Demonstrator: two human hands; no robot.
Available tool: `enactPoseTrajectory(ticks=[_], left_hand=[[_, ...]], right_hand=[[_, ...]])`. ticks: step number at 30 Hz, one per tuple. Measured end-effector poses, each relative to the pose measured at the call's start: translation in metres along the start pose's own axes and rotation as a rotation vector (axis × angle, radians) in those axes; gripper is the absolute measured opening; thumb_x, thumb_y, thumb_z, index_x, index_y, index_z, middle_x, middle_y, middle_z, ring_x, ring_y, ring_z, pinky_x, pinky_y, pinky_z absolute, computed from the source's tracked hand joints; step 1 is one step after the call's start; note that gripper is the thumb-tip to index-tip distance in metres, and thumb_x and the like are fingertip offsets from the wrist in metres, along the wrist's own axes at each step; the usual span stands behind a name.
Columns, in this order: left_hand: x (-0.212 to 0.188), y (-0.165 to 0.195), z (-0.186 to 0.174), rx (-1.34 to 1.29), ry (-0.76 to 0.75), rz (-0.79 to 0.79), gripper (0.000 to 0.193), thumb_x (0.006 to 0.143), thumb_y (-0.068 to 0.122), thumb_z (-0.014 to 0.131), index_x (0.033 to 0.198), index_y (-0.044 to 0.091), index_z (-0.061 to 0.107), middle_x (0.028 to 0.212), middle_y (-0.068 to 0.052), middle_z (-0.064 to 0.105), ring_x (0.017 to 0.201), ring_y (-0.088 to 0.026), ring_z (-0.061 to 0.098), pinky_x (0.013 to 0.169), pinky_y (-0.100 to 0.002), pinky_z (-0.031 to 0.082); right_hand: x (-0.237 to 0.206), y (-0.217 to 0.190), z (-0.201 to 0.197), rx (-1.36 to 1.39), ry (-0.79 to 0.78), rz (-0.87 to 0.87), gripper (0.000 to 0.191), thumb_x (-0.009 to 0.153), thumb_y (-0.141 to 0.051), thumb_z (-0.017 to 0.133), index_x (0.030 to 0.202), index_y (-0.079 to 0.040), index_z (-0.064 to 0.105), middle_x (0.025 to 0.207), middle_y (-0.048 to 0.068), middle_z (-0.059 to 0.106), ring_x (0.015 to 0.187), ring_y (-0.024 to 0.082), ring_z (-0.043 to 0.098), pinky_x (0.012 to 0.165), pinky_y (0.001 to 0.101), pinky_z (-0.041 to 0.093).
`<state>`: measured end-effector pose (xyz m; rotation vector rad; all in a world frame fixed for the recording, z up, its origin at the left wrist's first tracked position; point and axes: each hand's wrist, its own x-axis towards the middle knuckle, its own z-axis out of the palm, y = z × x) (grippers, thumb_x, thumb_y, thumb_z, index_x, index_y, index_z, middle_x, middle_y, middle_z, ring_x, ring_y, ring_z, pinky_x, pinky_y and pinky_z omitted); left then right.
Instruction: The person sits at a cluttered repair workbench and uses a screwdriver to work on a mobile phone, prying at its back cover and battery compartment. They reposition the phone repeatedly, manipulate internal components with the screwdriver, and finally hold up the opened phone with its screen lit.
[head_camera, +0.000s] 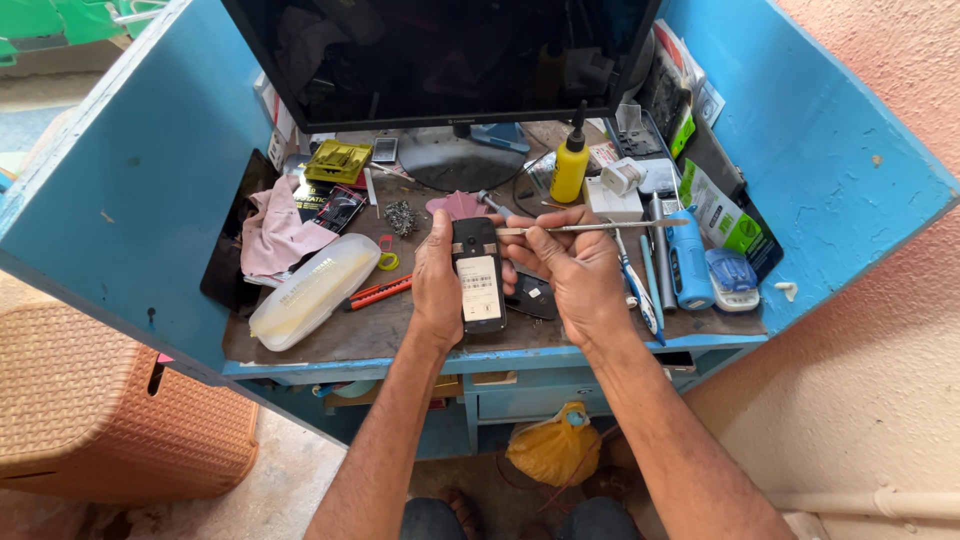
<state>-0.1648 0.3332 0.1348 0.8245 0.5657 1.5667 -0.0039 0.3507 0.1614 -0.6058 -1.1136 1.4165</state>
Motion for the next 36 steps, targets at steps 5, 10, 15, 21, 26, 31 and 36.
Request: enactPoseTrajectory(ticks=[5,10,15,21,26,31,36], left_hand=[[-0.003,0.008,0.001,-0.049,0.004,-0.073,0.07,0.109,0.051,0.031,0.127,-0.008,0.063,0.095,-0.016,0.075,0.067,-0.02,0.072,0.059,-0.032,0.062],[-0.002,0.007,0.002,-0.1,-0.017,-0.089,0.068,0.109,0.051,0.032,0.131,-0.006,0.062,0.095,-0.015,0.073,0.07,-0.02,0.072,0.061,-0.032,0.063],[-0.001,0.005,-0.002,-0.084,0.03,-0.015,0.066,0.109,0.052,0.032,0.136,-0.001,0.061,0.095,-0.014,0.07,0.078,-0.021,0.072,0.067,-0.034,0.063],[0.0,0.005,0.0,-0.079,0.066,-0.023,0.067,0.108,0.051,0.03,0.138,-0.002,0.057,0.098,-0.016,0.072,0.085,-0.025,0.074,0.078,-0.036,0.063],[0.0,0.005,0.002,-0.094,0.038,-0.001,0.067,0.11,0.051,0.028,0.138,-0.004,0.056,0.095,-0.016,0.069,0.098,-0.027,0.075,0.082,-0.04,0.065],[0.0,0.005,0.001,-0.053,0.042,0.014,0.067,0.109,0.051,0.028,0.138,-0.003,0.055,0.093,-0.015,0.069,0.098,-0.03,0.074,0.08,-0.04,0.065],[0.0,0.003,0.001,-0.065,0.041,0.017,0.066,0.109,0.05,0.028,0.138,-0.003,0.055,0.092,-0.014,0.069,0.101,-0.029,0.074,0.082,-0.039,0.065]], right_hand=[[-0.006,-0.001,0.003,0.056,0.006,0.028,0.011,0.101,0.0,0.062,0.109,-0.002,0.055,0.115,0.02,0.074,0.099,0.022,0.075,0.085,0.0282,0.064],[-0.011,-0.001,0.008,0.114,0.046,-0.003,0.012,0.101,-0.002,0.061,0.11,-0.002,0.055,0.117,0.021,0.074,0.098,0.022,0.075,0.087,0.0288,0.064],[-0.025,0.004,0.01,-0.136,0.084,-0.156,0.011,0.102,-0.002,0.062,0.11,-0.001,0.054,0.118,0.022,0.073,0.102,0.02,0.074,0.091,0.0285,0.063],[-0.036,0.012,0.015,-0.298,0.065,-0.211,0.009,0.102,0.0,0.061,0.108,0.0,0.056,0.116,0.019,0.074,0.103,0.02,0.075,0.09,0.0296,0.065],[-0.038,0.013,0.017,-0.367,0.05,-0.246,0.008,0.102,0.0,0.061,0.109,0.001,0.056,0.116,0.017,0.074,0.105,0.018,0.075,0.09,0.0293,0.065],[-0.041,0.011,0.019,-0.398,0.045,-0.267,0.009,0.102,0.0,0.062,0.109,0.001,0.057,0.115,0.016,0.074,0.104,0.017,0.075,0.089,0.0288,0.065],[-0.044,0.008,0.026,-0.552,0.066,-0.326,0.007,0.102,0.0,0.062,0.106,0.002,0.059,0.111,0.015,0.076,0.1,0.017,0.076,0.086,0.0281,0.067]])
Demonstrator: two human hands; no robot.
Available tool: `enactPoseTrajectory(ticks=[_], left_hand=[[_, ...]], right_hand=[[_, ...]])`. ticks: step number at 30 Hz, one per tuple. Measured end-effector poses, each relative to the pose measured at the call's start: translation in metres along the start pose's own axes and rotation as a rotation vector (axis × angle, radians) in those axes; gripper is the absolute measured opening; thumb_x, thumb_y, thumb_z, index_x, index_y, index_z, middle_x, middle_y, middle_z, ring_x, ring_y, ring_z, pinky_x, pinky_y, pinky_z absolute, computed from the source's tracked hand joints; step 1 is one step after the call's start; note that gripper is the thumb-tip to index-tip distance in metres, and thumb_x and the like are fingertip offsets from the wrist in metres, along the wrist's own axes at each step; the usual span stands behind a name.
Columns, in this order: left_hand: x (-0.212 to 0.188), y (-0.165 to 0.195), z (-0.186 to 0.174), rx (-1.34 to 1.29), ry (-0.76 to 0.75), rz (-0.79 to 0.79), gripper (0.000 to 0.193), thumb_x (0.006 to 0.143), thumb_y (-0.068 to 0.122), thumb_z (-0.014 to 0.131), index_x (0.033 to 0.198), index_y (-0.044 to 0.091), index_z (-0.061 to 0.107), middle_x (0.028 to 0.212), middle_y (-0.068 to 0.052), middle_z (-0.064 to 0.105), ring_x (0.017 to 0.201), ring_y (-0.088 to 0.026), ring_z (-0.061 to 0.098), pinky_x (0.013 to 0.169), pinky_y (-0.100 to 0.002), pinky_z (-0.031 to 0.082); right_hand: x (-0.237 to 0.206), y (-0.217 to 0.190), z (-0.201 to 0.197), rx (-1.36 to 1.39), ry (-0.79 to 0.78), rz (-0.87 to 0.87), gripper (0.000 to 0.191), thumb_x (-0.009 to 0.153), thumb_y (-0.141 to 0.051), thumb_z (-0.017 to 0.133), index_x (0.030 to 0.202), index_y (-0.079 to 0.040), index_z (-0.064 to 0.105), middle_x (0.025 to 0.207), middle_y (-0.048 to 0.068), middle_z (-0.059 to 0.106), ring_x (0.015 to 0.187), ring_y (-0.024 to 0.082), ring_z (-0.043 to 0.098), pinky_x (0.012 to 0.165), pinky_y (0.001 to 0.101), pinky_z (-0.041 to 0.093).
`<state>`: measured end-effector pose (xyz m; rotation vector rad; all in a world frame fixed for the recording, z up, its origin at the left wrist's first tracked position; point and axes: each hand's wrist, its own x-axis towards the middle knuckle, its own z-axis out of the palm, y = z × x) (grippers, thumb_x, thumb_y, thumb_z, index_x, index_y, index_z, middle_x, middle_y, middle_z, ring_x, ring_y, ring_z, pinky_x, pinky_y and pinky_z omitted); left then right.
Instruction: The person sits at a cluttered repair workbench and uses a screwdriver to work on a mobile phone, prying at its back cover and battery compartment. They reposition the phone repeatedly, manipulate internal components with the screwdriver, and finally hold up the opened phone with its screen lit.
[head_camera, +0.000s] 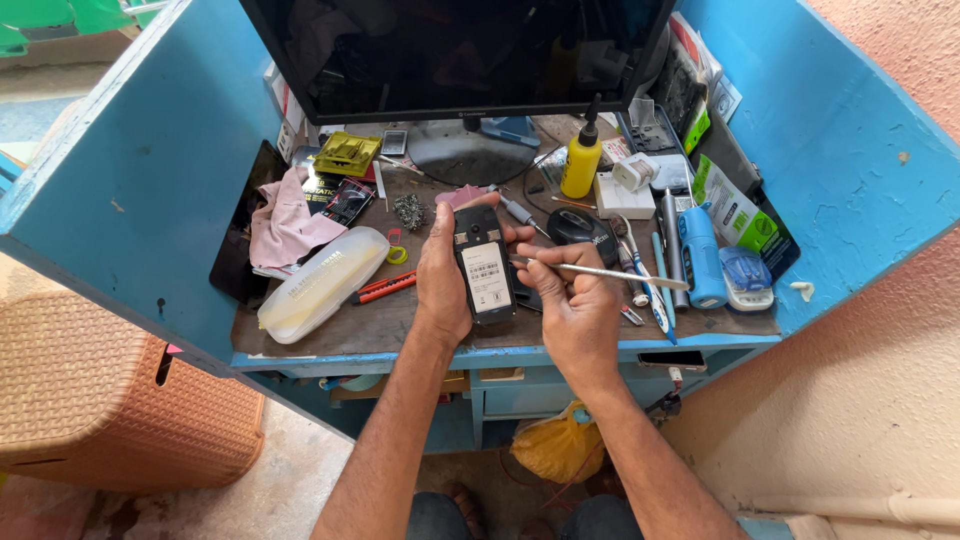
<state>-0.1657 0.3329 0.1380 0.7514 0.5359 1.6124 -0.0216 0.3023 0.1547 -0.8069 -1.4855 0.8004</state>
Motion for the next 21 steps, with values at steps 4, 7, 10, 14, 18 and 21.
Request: enactPoseTrajectory(ticks=[4,7,10,14,18,21], left_hand=[[0.0,-0.002,0.0,0.017,-0.035,0.028,0.066,0.111,0.049,0.028,0.139,-0.004,0.054,0.091,-0.013,0.066,0.1,-0.031,0.073,0.083,-0.04,0.064],[-0.001,-0.002,-0.001,0.03,-0.036,0.015,0.066,0.11,0.051,0.027,0.14,-0.002,0.054,0.092,-0.012,0.064,0.1,-0.032,0.073,0.082,-0.041,0.063],[-0.002,0.001,-0.001,-0.007,-0.036,0.013,0.069,0.11,0.052,0.025,0.143,-0.001,0.052,0.094,-0.013,0.062,0.102,-0.033,0.072,0.086,-0.042,0.063],[-0.002,0.002,0.001,-0.177,-0.115,-0.022,0.068,0.11,0.053,0.023,0.145,-0.001,0.046,0.097,-0.015,0.06,0.105,-0.036,0.071,0.089,-0.047,0.064],[-0.001,0.003,-0.001,-0.278,-0.107,-0.037,0.069,0.11,0.055,0.023,0.148,0.001,0.044,0.099,-0.014,0.061,0.106,-0.035,0.07,0.089,-0.048,0.062],[0.003,0.003,-0.003,-0.296,-0.065,-0.024,0.068,0.11,0.055,0.024,0.149,0.002,0.044,0.099,-0.013,0.061,0.105,-0.034,0.07,0.092,-0.048,0.061]], right_hand=[[-0.01,-0.004,0.005,-0.268,0.002,-0.037,0.009,0.099,-0.001,0.065,0.107,0.003,0.064,0.105,0.014,0.078,0.089,0.018,0.076,0.075,0.029,0.062],[-0.012,0.001,0.007,-0.295,-0.003,-0.068,0.008,0.099,-0.002,0.065,0.106,0.002,0.063,0.105,0.015,0.078,0.093,0.018,0.077,0.076,0.0288,0.063],[0.006,0.014,0.0,0.262,0.029,0.298,0.007,0.1,-0.002,0.062,0.106,0.0,0.058,0.107,0.019,0.074,0.097,0.02,0.076,0.088,0.0308,0.065],[0.01,0.023,-0.015,0.564,0.002,0.427,0.01,0.1,-0.001,0.06,0.109,0.0,0.055,0.111,0.022,0.073,0.099,0.023,0.074,0.09,0.0332,0.064],[0.002,0.023,-0.013,0.589,0.05,0.387,0.011,0.1,-0.001,0.06,0.11,0.0,0.054,0.114,0.022,0.073,0.101,0.023,0.075,0.091,0.0326,0.063],[0.002,0.02,-0.011,0.516,0.076,0.334,0.012,0.1,-0.002,0.061,0.11,-0.001,0.054,0.116,0.022,0.073,0.102,0.022,0.074,0.091,0.0319,0.064]])
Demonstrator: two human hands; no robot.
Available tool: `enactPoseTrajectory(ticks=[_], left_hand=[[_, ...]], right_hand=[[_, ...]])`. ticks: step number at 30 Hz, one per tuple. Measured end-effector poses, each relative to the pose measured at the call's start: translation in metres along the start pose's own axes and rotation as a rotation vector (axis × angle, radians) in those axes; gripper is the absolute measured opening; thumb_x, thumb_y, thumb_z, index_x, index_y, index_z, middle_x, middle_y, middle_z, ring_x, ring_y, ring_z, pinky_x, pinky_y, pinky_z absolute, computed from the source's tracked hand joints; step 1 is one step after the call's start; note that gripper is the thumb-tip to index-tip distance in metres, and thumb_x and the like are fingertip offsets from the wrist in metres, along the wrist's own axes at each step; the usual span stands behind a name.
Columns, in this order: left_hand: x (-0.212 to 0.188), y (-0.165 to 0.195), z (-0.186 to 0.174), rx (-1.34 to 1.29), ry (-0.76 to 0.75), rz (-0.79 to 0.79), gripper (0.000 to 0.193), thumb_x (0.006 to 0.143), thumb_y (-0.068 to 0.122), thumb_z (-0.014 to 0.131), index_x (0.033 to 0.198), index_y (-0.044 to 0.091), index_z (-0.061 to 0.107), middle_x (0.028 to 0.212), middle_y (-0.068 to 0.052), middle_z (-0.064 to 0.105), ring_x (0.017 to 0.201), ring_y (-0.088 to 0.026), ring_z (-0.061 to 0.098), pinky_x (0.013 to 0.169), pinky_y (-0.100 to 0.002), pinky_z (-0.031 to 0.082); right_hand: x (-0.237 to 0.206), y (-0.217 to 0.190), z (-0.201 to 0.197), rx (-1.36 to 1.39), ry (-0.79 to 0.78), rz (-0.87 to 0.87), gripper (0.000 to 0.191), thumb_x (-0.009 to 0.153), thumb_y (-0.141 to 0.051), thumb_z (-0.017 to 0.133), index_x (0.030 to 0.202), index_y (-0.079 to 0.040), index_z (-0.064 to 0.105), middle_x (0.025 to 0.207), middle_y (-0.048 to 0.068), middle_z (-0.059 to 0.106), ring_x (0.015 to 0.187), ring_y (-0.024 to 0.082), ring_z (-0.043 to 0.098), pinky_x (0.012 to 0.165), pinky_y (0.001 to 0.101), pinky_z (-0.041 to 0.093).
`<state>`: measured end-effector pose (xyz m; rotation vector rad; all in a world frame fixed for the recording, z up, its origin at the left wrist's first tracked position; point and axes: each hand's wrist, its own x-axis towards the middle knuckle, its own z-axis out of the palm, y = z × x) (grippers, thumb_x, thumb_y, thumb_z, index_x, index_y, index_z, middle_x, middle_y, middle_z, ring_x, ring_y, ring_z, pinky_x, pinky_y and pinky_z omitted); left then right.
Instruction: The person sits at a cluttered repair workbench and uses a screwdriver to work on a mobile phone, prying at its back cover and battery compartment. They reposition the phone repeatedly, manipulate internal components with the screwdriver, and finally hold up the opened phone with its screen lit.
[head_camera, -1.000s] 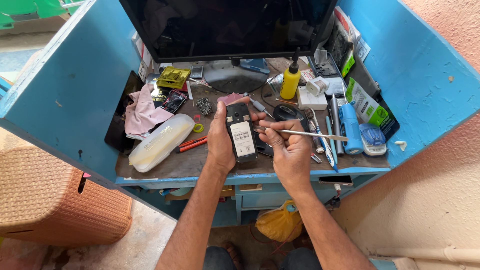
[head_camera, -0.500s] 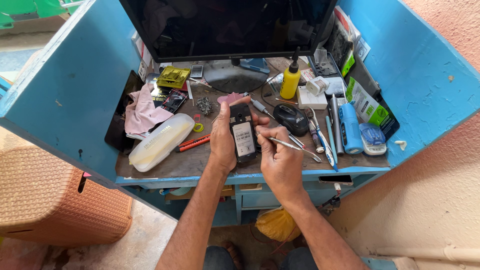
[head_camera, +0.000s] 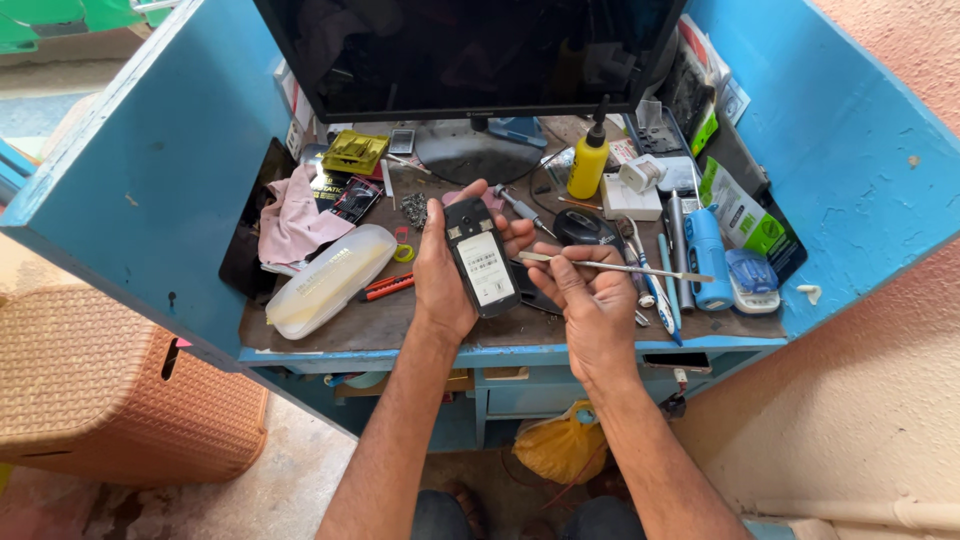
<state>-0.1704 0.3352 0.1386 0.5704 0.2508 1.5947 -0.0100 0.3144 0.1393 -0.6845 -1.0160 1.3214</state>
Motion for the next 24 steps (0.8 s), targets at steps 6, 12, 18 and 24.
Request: enactPoseTrajectory(ticks=[6,12,18,24], left_hand=[[0.001,-0.003,0.0,0.11,0.049,0.06,0.068,0.11,0.054,0.026,0.152,0.003,0.043,0.099,-0.012,0.061,0.099,-0.028,0.07,0.095,-0.047,0.06],[0.001,-0.002,0.001,0.087,0.047,0.064,0.065,0.11,0.053,0.028,0.151,0.006,0.045,0.098,-0.01,0.06,0.09,-0.023,0.068,0.089,-0.045,0.061],[0.0,0.001,-0.003,0.175,0.125,0.213,0.065,0.109,0.055,0.029,0.145,0.006,0.051,0.094,-0.01,0.063,0.082,-0.02,0.067,0.075,-0.038,0.062],[-0.002,0.006,-0.01,0.063,0.179,0.346,0.062,0.11,0.055,0.03,0.142,0.007,0.052,0.093,-0.009,0.062,0.082,-0.018,0.065,0.07,-0.034,0.059]], right_hand=[[0.001,-0.011,0.0,-0.143,-0.025,-0.097,0.011,0.101,-0.002,0.062,0.109,0.0,0.054,0.116,0.022,0.073,0.102,0.022,0.075,0.09,0.0305,0.064],[-0.009,-0.013,-0.006,-0.26,-0.059,-0.07,0.01,0.101,-0.004,0.062,0.109,0.0,0.059,0.111,0.018,0.074,0.097,0.018,0.075,0.087,0.0283,0.064],[-0.027,-0.024,-0.022,-0.737,-0.15,-0.058,0.018,0.104,-0.015,0.058,0.115,-0.003,0.067,0.091,0.012,0.071,0.079,0.014,0.068,0.07,0.0288,0.058],[-0.038,-0.022,-0.006,-1.364,-0.144,-0.035,0.025,0.089,-0.032,0.072,0.104,-0.012,0.077,0.078,0.009,0.072,0.065,0.025,0.069,0.06,0.0406,0.052]])
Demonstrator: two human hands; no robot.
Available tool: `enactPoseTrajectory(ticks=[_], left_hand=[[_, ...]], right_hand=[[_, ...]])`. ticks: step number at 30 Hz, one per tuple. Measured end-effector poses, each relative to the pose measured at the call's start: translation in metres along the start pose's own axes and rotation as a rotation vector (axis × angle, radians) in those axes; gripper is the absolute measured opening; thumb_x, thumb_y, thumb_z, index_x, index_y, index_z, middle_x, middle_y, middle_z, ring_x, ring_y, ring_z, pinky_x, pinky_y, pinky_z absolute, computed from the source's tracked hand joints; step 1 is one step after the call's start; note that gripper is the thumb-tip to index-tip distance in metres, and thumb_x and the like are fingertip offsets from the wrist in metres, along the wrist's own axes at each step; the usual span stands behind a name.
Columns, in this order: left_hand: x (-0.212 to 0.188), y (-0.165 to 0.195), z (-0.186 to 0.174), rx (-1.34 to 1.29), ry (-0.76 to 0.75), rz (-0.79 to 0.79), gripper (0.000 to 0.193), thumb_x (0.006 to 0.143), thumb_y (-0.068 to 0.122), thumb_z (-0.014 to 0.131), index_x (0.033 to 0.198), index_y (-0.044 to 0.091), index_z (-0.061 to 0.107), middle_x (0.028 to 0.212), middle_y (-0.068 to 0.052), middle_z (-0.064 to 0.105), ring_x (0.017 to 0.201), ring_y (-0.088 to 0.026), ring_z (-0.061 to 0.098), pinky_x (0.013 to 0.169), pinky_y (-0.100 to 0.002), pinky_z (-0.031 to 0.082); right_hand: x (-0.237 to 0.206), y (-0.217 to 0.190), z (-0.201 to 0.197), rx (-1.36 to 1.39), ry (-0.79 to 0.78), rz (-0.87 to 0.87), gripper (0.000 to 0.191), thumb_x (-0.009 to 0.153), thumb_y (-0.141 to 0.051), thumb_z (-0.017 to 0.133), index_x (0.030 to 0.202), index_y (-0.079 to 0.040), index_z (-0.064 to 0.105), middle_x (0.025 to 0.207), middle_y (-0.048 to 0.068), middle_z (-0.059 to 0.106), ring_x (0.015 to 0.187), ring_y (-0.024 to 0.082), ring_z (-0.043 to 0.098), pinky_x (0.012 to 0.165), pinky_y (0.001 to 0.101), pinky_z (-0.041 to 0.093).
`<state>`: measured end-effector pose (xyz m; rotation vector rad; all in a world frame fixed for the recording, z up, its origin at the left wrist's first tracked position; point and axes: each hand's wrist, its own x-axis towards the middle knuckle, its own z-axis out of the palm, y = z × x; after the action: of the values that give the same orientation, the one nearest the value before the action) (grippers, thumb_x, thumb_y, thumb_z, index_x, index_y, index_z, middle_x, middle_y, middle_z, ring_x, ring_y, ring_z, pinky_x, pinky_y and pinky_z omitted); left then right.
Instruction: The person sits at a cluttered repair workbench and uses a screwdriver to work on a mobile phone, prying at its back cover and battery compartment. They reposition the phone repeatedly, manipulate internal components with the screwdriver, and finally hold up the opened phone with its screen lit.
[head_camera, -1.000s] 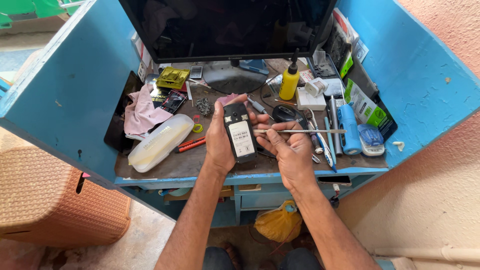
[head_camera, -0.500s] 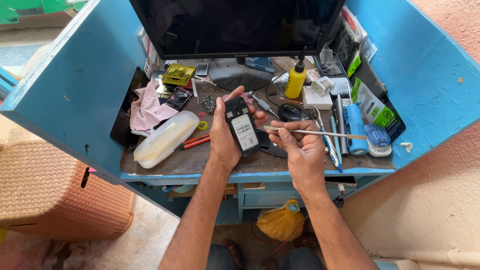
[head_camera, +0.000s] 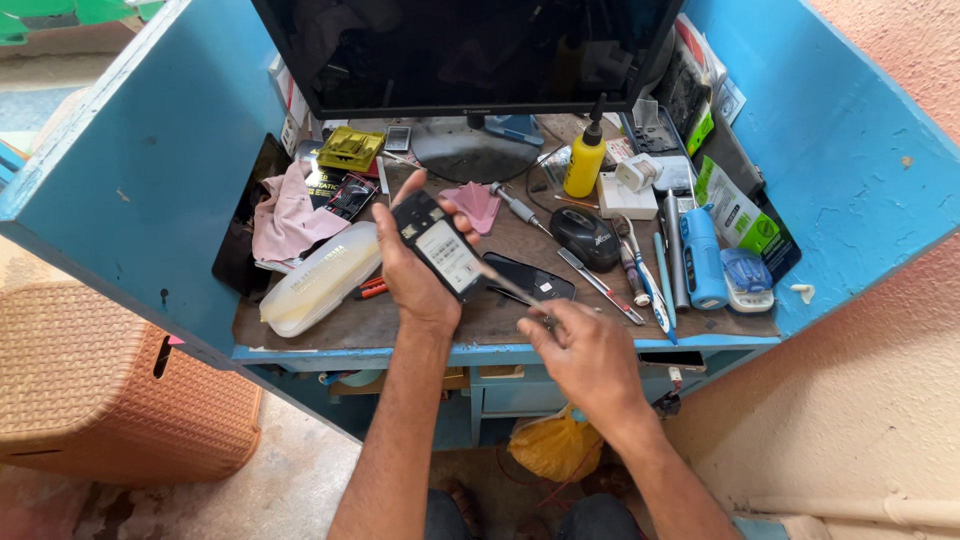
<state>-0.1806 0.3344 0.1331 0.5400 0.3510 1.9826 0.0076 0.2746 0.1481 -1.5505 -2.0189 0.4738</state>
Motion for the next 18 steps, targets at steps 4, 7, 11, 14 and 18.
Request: enactPoseTrajectory(ticks=[4,7,11,14,18], left_hand=[[0.002,0.001,-0.001,-0.041,0.066,0.069,0.06,0.11,0.055,0.031,0.14,0.007,0.052,0.09,-0.008,0.061,0.078,-0.018,0.063,0.067,-0.036,0.058],[0.001,0.001,0.0,0.002,0.087,0.061,0.061,0.109,0.055,0.031,0.139,0.007,0.053,0.09,-0.008,0.061,0.079,-0.019,0.063,0.067,-0.037,0.058],[0.001,0.002,0.003,0.016,0.065,0.03,0.061,0.11,0.055,0.031,0.139,0.007,0.054,0.09,-0.008,0.062,0.079,-0.018,0.064,0.068,-0.035,0.059],[-0.001,0.001,0.007,0.078,0.046,-0.016,0.062,0.109,0.055,0.03,0.139,0.006,0.054,0.09,-0.008,0.063,0.078,-0.018,0.066,0.066,-0.033,0.06],[-0.004,-0.006,0.013,0.125,-0.001,-0.085,0.064,0.108,0.055,0.031,0.14,0.005,0.053,0.091,-0.009,0.062,0.077,-0.017,0.066,0.065,-0.032,0.061]], right_hand=[[0.001,-0.005,0.007,-0.107,0.106,-0.152,0.025,0.084,-0.032,0.076,0.095,-0.01,0.079,0.082,0.01,0.074,0.07,0.032,0.07,0.063,0.0456,0.053],[0.004,-0.005,0.009,-0.173,0.077,-0.146,0.019,0.086,-0.03,0.074,0.089,-0.012,0.079,0.081,0.009,0.074,0.075,0.033,0.069,0.066,0.0479,0.052],[0.007,-0.004,0.007,-0.174,0.052,-0.115,0.019,0.089,-0.03,0.072,0.09,-0.013,0.079,0.079,0.007,0.074,0.069,0.03,0.069,0.063,0.0456,0.052],[0.01,-0.001,-0.001,-0.059,0.061,0.068,0.021,0.093,-0.032,0.069,0.096,-0.014,0.079,0.075,0.005,0.072,0.061,0.022,0.067,0.058,0.0411,0.052],[0.018,0.017,-0.026,0.352,0.255,0.119,0.028,0.101,-0.032,0.064,0.106,-0.008,0.078,0.073,-0.001,0.068,0.063,0.011,0.056,0.058,0.0327,0.048]])
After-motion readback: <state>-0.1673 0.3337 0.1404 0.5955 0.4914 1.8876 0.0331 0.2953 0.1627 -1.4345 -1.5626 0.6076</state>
